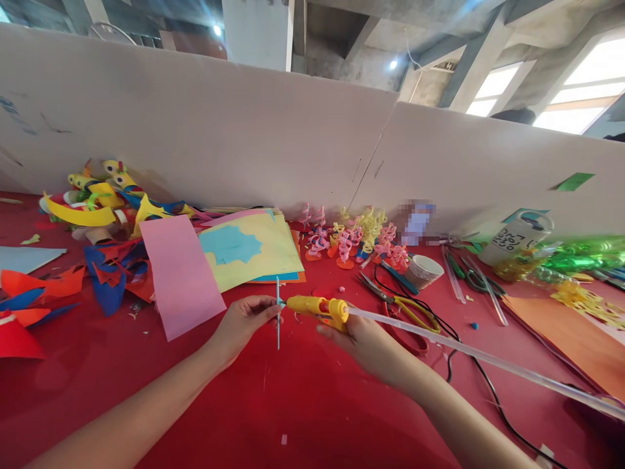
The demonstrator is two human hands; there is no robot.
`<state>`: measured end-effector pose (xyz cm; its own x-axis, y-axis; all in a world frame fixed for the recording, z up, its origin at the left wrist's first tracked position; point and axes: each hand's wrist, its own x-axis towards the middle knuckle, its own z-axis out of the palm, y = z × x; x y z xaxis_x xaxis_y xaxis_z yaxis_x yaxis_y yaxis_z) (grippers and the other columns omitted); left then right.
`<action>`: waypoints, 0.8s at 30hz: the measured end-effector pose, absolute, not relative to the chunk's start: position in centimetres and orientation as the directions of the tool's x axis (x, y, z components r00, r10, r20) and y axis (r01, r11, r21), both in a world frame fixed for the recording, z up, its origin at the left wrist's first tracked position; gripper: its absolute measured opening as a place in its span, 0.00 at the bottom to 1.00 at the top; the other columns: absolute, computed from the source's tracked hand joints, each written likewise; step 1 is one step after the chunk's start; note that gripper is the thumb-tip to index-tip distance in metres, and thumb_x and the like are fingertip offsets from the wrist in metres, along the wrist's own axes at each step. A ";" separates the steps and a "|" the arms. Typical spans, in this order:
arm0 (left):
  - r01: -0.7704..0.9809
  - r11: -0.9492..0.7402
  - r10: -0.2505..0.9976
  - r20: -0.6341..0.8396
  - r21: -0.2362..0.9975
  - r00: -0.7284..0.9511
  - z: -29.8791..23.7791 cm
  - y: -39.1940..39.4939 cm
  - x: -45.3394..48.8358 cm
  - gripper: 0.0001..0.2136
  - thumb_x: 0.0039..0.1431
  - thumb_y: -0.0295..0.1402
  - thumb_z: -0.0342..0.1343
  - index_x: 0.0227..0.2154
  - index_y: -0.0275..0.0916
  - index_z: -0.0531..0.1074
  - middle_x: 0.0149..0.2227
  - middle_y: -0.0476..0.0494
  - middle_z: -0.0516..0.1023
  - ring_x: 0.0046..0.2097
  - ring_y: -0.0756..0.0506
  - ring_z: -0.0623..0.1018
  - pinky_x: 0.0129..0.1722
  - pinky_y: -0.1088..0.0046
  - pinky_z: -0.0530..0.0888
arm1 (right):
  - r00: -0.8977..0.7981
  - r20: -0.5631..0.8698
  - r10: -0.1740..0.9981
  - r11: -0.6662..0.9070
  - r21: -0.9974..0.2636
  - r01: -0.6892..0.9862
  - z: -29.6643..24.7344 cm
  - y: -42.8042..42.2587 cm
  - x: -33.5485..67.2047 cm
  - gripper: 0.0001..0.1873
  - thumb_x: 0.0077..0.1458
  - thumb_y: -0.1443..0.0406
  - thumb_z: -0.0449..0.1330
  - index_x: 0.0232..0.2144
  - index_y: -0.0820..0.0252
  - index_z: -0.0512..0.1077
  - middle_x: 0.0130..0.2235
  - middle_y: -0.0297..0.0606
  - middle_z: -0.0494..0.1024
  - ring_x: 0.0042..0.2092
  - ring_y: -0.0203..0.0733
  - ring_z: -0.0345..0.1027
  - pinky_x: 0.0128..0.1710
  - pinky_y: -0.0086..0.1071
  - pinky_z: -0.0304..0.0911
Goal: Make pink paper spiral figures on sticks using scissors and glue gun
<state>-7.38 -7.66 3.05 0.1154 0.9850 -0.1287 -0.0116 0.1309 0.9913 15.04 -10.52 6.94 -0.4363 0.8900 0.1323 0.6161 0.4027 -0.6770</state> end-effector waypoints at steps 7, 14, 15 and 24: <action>0.007 0.121 0.985 -0.120 0.993 0.127 3.0 -7.6 -7.4 0.09 0.46 0.38 0.62 0.28 0.38 0.76 0.27 0.48 0.77 0.30 0.49 0.75 0.34 0.74 0.72 | -0.427 0.151 0.892 0.418 -0.637 0.648 7.0 -10.5 15.0 0.13 0.59 0.57 0.50 0.37 0.59 0.70 0.32 0.37 0.71 0.32 0.41 0.65 0.33 0.31 0.62; 0.008 0.121 0.984 -0.121 0.993 0.129 3.3 -7.7 -7.4 0.09 0.45 0.38 0.62 0.28 0.38 0.77 0.27 0.48 0.77 0.31 0.49 0.75 0.35 0.73 0.73 | -0.412 0.112 0.904 0.382 -0.643 0.664 7.2 -10.6 15.0 0.14 0.58 0.57 0.51 0.36 0.60 0.70 0.34 0.39 0.72 0.31 0.40 0.66 0.31 0.31 0.61; 0.008 0.122 0.984 -0.122 0.992 0.127 3.3 -7.7 -7.4 0.09 0.45 0.37 0.62 0.28 0.38 0.77 0.27 0.48 0.77 0.30 0.49 0.75 0.35 0.73 0.72 | -0.404 0.113 0.908 0.377 -0.642 0.668 7.1 -10.7 15.0 0.14 0.58 0.57 0.51 0.36 0.61 0.70 0.34 0.39 0.72 0.31 0.40 0.65 0.31 0.31 0.61; -0.060 0.141 0.985 -0.134 0.988 0.110 3.1 -7.4 -7.6 0.09 0.43 0.38 0.63 0.27 0.39 0.77 0.27 0.48 0.77 0.31 0.48 0.76 0.36 0.71 0.73 | -0.297 -0.044 0.954 0.168 -0.741 0.650 8.5 -10.1 16.5 0.18 0.55 0.53 0.51 0.28 0.62 0.70 0.22 0.32 0.67 0.23 0.34 0.57 0.22 0.27 0.54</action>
